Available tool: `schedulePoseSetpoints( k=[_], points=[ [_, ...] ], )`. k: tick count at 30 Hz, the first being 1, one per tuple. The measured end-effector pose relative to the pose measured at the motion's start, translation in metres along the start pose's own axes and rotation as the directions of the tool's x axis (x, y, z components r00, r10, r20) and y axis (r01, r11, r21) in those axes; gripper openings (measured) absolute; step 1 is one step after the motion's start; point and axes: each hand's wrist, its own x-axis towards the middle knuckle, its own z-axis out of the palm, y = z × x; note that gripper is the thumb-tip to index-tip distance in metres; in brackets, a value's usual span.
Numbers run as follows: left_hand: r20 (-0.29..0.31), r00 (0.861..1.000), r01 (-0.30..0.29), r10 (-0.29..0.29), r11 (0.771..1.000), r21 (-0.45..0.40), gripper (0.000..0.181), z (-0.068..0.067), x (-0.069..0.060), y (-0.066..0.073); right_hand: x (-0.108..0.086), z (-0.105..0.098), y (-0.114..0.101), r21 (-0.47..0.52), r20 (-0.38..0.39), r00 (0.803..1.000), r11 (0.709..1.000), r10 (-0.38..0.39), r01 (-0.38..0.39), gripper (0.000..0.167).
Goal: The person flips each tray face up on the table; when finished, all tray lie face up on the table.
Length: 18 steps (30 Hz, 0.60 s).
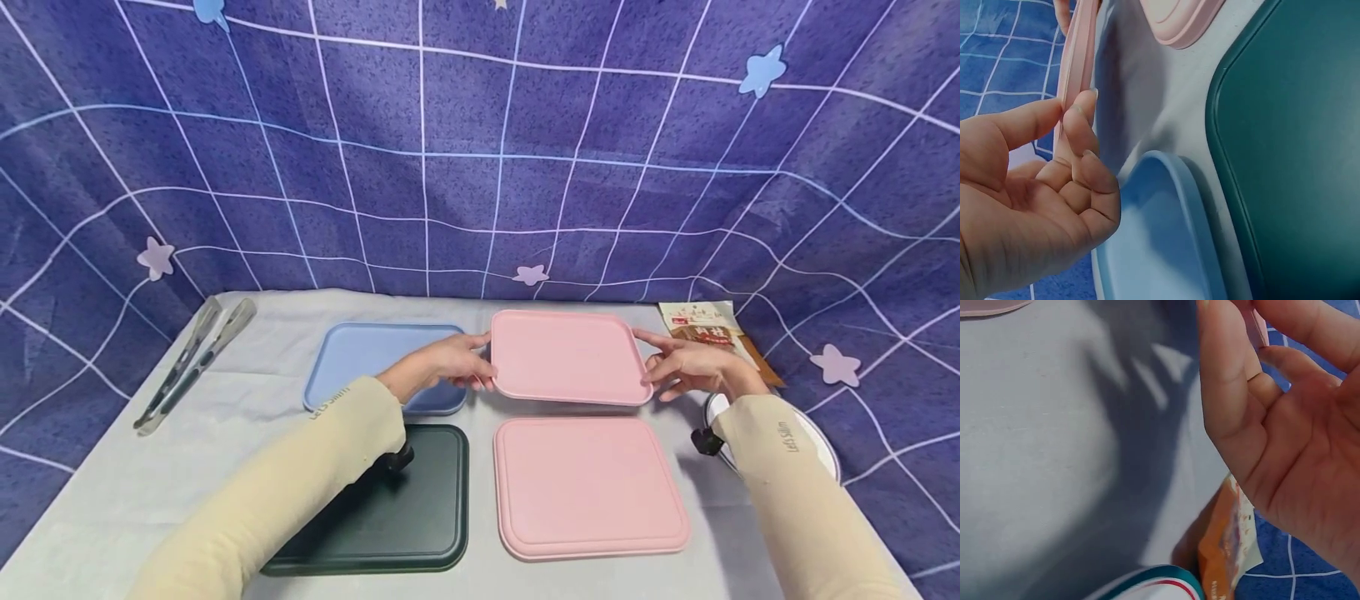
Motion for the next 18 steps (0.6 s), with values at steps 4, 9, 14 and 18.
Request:
schedulePoseSetpoints(
  k=[4,9,14,18],
  points=[
    [0.000,1.000,0.024,-0.024,1.000,0.014,0.086,0.004,0.003,-0.003,0.005,0.002,0.008,0.014,0.007,1.000,1.000,0.015,-0.016,0.102],
    [-0.004,0.999,0.041,-0.041,0.999,0.026,0.084,0.008,0.005,-0.005,0.009,0.003,0.015,0.034,-0.012,0.999,0.999,0.032,-0.031,0.103],
    [-0.004,0.998,0.057,-0.057,0.998,0.038,0.083,0.009,0.008,-0.008,0.012,0.003,0.016,0.043,-0.008,0.999,0.998,0.037,-0.036,0.103],
    [-0.020,0.998,0.057,-0.056,0.997,0.047,0.082,0.008,0.011,-0.010,0.015,0.005,0.017,0.045,-0.018,0.999,0.999,0.032,-0.031,0.103]
  ],
)
